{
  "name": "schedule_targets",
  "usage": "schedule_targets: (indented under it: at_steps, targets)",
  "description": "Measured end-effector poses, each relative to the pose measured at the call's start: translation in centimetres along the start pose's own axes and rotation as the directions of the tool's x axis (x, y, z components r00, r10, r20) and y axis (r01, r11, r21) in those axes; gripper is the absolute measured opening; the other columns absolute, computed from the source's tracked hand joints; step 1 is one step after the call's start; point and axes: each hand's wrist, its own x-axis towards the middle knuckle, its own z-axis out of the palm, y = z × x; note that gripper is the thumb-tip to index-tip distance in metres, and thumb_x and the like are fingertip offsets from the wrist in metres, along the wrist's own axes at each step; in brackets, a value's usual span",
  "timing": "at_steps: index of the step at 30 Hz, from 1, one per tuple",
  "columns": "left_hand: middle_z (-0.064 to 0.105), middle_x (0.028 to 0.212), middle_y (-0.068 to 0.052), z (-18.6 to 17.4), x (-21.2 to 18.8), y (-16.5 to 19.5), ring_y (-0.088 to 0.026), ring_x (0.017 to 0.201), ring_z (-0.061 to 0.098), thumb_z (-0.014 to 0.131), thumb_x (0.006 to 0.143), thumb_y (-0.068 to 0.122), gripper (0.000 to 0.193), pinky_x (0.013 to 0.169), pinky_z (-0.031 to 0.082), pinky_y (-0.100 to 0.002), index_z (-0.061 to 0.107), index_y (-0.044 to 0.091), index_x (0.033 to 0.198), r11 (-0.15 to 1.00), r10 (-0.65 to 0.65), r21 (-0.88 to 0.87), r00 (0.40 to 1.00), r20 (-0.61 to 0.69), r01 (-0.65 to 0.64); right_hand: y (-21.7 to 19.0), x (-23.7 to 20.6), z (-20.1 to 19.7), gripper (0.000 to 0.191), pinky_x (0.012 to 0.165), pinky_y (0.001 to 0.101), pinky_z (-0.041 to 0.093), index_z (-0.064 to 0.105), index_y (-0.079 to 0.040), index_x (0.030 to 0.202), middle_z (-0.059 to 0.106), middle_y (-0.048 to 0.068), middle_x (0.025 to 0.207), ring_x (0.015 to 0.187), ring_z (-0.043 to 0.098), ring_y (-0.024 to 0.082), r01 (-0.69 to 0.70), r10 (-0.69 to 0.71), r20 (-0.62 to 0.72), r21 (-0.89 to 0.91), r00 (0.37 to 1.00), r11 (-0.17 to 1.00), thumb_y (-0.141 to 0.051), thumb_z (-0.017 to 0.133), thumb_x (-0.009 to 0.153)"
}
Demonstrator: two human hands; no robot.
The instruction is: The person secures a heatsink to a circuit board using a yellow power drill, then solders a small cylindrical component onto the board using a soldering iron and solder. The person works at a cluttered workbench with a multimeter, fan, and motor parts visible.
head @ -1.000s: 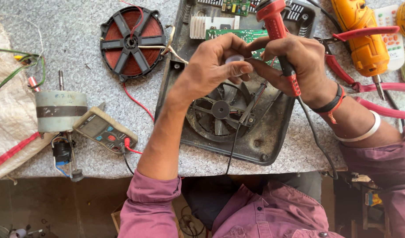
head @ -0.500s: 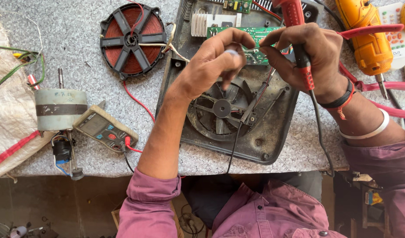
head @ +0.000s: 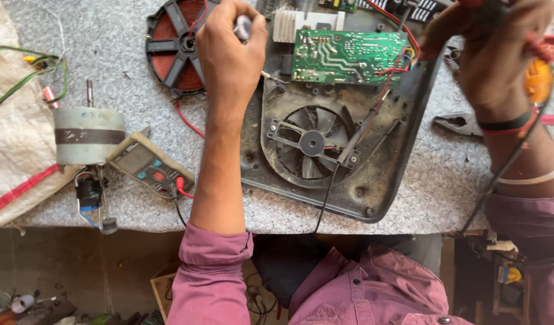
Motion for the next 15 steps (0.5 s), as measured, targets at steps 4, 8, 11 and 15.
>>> schedule_targets:
  at_steps: [4, 8, 11, 15]
  targets:
    - [0.075, 0.087, -0.004, 0.5, -0.1, 0.0, -0.012, 0.073, 0.075, 0.080, 0.089, 0.013, 0.009, 0.064, 0.061, -0.029, 0.074, 0.008, 0.088, 0.996, -0.069, -0.049, 0.989, 0.132, 0.076, -1.7, 0.5, -0.2, 0.058, 0.068, 0.0273, 0.055, 0.057, 0.005, 0.121, 0.068, 0.015, 0.111, 0.078, 0.066, 0.020, -0.142, 0.152, 0.054, -0.159, 0.987, 0.977, -0.049, 0.036, 0.124]
    - [0.074, 0.087, -0.006, 0.9, -0.3, 0.5, -0.015, 0.073, 0.074, 0.083, 0.086, 0.011, 0.010, 0.064, 0.058, -0.032, 0.074, 0.007, 0.085, 0.998, 0.015, -0.069, 0.977, 0.211, 0.000, -3.8, 1.0, 0.6, 0.036, 0.061, 0.0274, 0.054, 0.061, 0.005, 0.124, 0.069, 0.016, 0.101, 0.067, 0.065, 0.018, -0.152, 0.177, 0.104, -0.210, 0.979, 0.966, -0.030, 0.056, 0.119]
    - [0.071, 0.085, -0.009, 0.8, -0.4, 0.8, -0.020, 0.075, 0.074, 0.084, 0.085, 0.010, 0.012, 0.067, 0.057, -0.036, 0.074, 0.004, 0.085, 0.997, 0.069, -0.054, 0.981, 0.182, -0.060, -3.9, 1.4, 1.4, 0.028, 0.067, 0.0255, 0.059, 0.057, 0.006, 0.129, 0.070, 0.014, 0.101, 0.073, 0.068, 0.015, -0.164, 0.170, 0.106, -0.064, 0.980, 0.984, -0.018, 0.067, 0.119]
    - [0.071, 0.087, -0.009, 0.7, -0.4, 0.9, -0.021, 0.077, 0.074, 0.084, 0.085, 0.010, 0.014, 0.068, 0.056, -0.037, 0.072, 0.003, 0.084, 0.997, 0.073, -0.035, 0.984, 0.160, -0.068, -3.7, 2.0, 1.6, 0.023, 0.069, 0.0258, 0.060, 0.067, 0.010, 0.117, 0.072, 0.017, 0.099, 0.075, 0.071, 0.016, -0.215, 0.233, 0.091, -0.176, 0.968, 0.961, -0.013, 0.069, 0.115]
